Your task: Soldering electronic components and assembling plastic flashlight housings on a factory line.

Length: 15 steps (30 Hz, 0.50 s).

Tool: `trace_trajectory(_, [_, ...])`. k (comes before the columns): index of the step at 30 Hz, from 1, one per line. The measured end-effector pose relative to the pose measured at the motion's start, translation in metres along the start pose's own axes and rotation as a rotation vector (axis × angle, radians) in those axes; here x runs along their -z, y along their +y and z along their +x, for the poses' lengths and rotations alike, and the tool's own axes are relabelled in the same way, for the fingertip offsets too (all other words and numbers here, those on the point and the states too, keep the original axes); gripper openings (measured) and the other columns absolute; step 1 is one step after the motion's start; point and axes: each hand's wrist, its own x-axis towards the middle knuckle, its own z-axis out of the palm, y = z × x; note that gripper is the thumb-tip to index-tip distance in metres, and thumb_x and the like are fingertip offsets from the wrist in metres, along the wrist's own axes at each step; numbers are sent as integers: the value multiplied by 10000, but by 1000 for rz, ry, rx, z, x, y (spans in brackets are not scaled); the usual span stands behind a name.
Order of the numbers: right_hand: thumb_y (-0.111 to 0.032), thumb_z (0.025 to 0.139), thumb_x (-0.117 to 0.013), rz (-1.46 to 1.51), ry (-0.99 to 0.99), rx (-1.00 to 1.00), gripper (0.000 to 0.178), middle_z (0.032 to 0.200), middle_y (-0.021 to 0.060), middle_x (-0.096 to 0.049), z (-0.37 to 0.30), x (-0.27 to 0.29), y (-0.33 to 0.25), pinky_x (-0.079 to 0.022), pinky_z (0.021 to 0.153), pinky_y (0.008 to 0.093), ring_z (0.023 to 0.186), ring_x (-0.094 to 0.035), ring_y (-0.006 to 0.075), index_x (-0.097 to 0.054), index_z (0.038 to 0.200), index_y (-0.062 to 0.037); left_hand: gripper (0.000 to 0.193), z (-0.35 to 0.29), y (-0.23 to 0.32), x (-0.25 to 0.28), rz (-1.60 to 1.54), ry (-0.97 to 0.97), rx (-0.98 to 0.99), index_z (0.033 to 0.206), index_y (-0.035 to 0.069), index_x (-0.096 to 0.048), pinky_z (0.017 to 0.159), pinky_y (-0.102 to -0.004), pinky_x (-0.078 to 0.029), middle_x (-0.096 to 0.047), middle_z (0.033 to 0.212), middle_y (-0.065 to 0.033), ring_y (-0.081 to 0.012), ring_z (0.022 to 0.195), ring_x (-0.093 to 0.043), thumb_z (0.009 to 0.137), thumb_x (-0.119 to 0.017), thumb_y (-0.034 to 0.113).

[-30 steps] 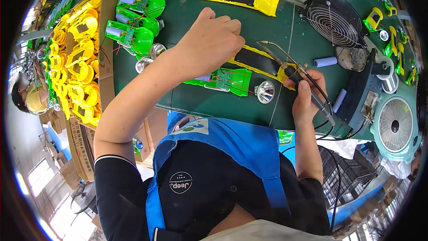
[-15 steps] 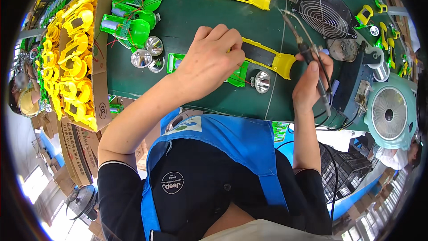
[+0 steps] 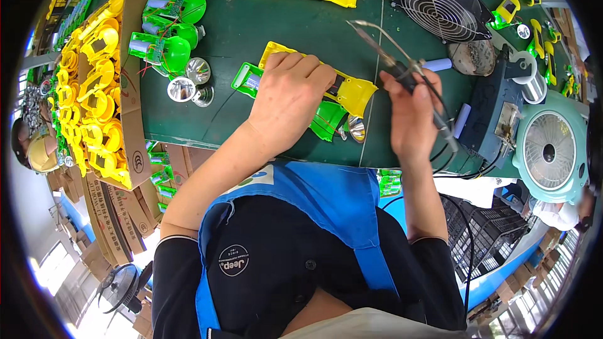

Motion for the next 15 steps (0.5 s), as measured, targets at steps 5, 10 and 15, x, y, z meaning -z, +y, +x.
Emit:
trace_trajectory(5, [-115, 864, -591, -94, -37, -258, 199, 878, 136, -641, 12, 31, -34, -482, 687, 303, 707, -603, 165, -546, 991, 31, 39, 12, -7, 10, 19, -170, -32, 822, 84, -597, 791, -367, -410, -571, 778, -44, -243, 801, -571, 796, -623, 96])
trace_trajectory(10, [-149, 825, -623, -486, -143, -360, 206, 732, 99, -619, 16, 29, -41, -430, 925, 359, 622, -611, 147, -561, 908, 29, 41, 20, -10, 14, 65, -298, -120, 803, 72, -618, 787, -365, -421, -569, 761, -65, -248, 787, -574, 771, -596, 84])
trace_trajectory(15, [-67, 814, -638, -550, -148, -404, 170, 851, 111, -647, 18, 25, -45, -518, 778, 267, 668, -652, 133, -583, 924, 51, 69, 22, -9, 16, 56, -307, -145, 801, 58, -623, 779, -362, -426, -571, 749, -72, -249, 782, -578, 746, -588, 79])
